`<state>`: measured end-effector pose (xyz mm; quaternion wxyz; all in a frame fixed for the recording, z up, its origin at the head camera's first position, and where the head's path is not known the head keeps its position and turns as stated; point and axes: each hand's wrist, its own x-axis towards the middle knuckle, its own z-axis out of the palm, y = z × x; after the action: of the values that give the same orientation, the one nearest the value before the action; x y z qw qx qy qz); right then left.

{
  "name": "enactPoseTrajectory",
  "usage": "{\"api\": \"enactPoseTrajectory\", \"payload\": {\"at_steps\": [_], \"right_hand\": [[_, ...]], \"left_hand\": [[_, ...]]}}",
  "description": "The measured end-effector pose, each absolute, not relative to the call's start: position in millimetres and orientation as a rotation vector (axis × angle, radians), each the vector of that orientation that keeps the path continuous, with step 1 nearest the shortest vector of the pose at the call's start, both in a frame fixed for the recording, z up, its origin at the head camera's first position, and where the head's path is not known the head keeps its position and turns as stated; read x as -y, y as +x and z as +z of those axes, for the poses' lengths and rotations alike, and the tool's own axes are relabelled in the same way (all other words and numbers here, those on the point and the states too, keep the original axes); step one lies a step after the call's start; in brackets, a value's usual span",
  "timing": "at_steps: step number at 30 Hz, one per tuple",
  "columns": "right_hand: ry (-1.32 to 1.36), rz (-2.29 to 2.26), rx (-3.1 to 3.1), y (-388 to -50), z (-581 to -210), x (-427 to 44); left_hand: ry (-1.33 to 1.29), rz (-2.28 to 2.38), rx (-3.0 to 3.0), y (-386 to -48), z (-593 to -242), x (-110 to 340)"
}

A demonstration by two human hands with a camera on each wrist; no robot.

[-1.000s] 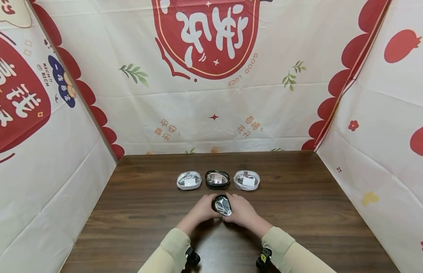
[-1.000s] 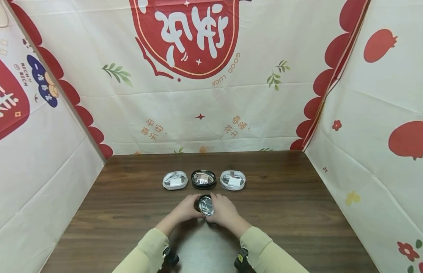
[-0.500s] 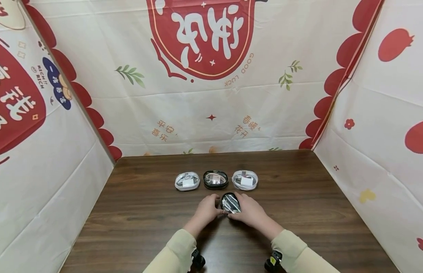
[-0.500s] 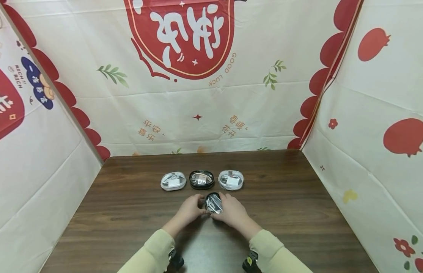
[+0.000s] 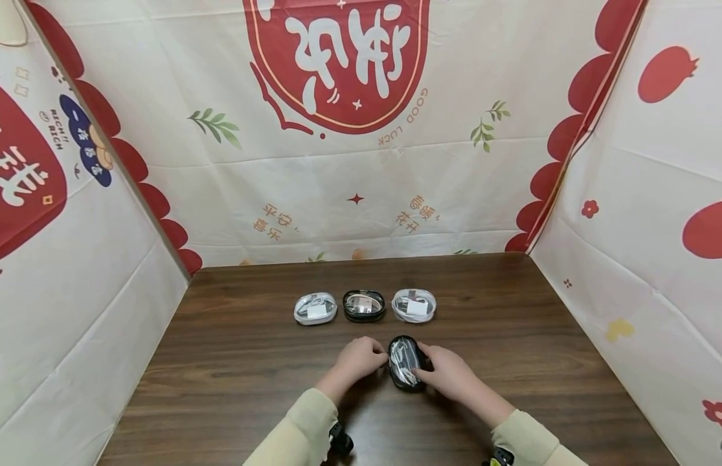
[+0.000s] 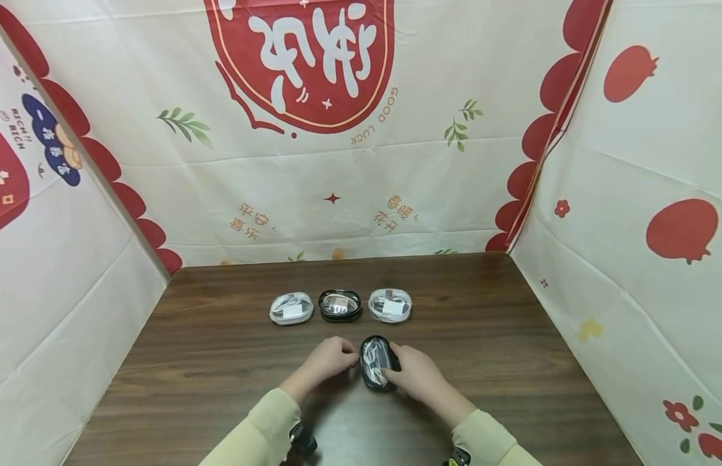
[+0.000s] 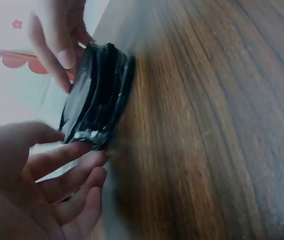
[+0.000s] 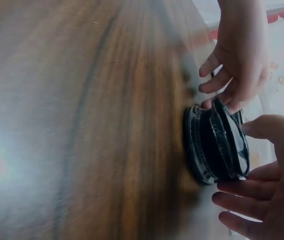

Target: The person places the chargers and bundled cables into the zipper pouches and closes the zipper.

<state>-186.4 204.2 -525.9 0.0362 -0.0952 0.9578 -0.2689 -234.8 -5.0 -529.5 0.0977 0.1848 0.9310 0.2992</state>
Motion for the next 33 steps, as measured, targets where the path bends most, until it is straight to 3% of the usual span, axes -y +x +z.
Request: {"api": "enactPoseTrajectory", "payload": {"at_steps": [12,26,33], "right_hand": [[-0.269,-0.903,-2.958,-171,-522,-221],[-1.04,-0.515,-3.123,-183,-530,-233],[-1.045,-0.365,-3.051,-184,-533,-233]], "left_hand": [[0.566,0.875,-2.671,-227,-523,-12],[0.623,0.721,-2.794,-253,-531,-14],[0.619,0.701,-2.816,-256,-529,-22]]}}
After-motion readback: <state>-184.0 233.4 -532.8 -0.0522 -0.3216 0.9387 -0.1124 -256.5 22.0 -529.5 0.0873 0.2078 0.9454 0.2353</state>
